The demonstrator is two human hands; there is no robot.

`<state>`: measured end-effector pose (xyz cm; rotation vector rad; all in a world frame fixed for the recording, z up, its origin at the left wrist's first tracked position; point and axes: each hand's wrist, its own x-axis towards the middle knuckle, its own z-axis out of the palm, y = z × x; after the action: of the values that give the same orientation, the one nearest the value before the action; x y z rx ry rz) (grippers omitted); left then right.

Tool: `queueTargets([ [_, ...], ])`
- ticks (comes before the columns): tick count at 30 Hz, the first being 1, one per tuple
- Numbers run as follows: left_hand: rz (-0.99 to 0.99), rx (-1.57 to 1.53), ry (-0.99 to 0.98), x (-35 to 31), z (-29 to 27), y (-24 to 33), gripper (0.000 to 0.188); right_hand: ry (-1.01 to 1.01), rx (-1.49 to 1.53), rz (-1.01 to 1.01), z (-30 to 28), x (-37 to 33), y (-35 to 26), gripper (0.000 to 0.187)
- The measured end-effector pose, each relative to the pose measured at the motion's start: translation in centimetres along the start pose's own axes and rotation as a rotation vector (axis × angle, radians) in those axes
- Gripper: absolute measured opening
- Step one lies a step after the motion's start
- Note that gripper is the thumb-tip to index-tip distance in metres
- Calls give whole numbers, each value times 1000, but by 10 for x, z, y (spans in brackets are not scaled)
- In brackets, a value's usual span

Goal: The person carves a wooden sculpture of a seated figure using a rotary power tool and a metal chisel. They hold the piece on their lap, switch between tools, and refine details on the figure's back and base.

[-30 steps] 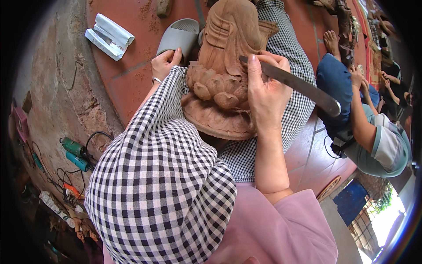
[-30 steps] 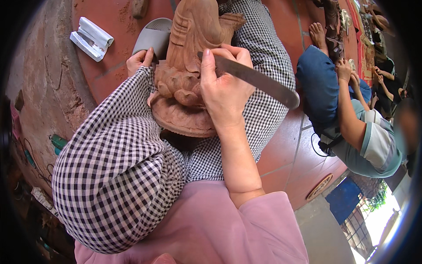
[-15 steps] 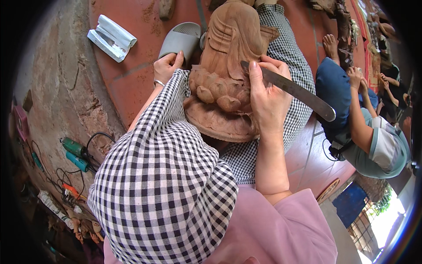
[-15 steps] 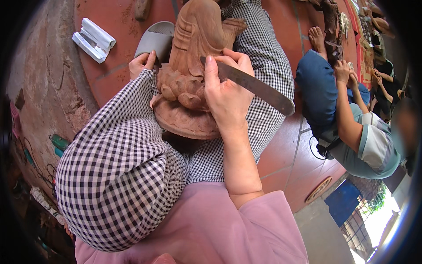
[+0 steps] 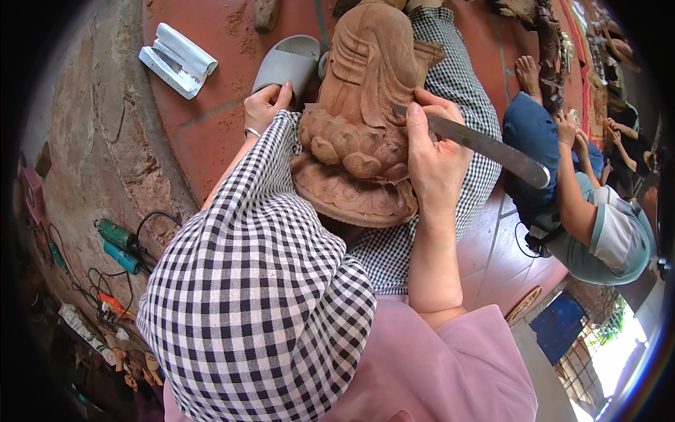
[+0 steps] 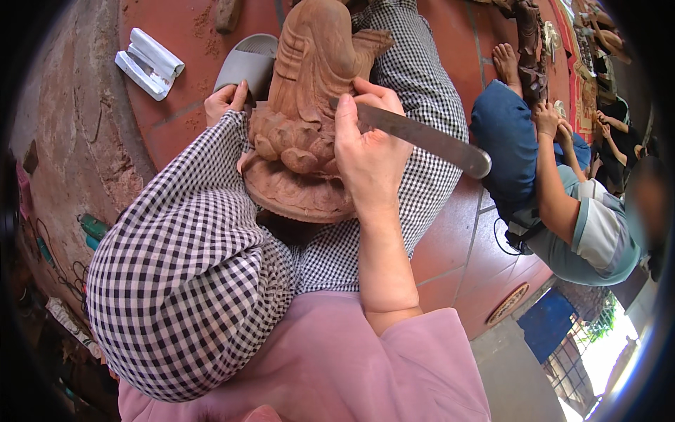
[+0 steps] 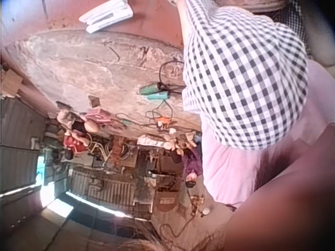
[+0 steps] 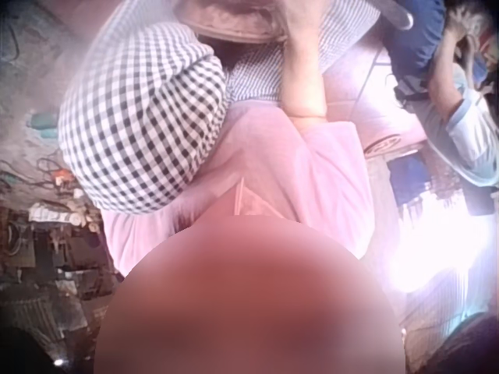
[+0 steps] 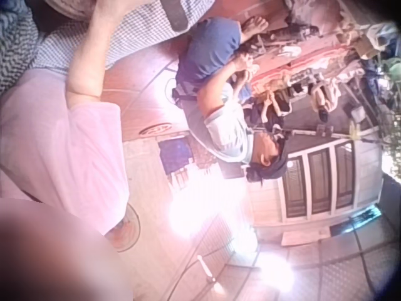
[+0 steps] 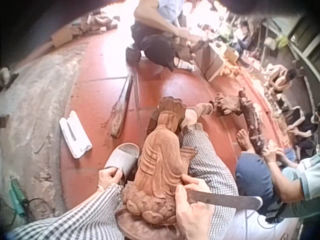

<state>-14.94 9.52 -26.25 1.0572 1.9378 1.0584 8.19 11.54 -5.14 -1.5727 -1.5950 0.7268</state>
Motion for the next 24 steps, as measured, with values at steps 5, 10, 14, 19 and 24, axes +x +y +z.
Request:
queueTargets([
  [5, 6, -23, -1, 2, 2, 2, 49, 87, -161, -92, 13, 2, -2, 15],
  [10, -20, 4, -1, -2, 1, -1, 49, 52, -34, -16, 9, -2, 4, 14],
  [14, -2, 51, -5, 1, -1, 4, 48, 62, -79, 3, 10, 1, -8, 14],
  [19, -5, 18, -7, -2, -1, 8, 47, 88, -200, -233, 12, 0, 4, 13],
  [24, -13, 0, -11, -1, 0, 5, 47, -26, -137, 59, 0, 2, -12, 14],
])
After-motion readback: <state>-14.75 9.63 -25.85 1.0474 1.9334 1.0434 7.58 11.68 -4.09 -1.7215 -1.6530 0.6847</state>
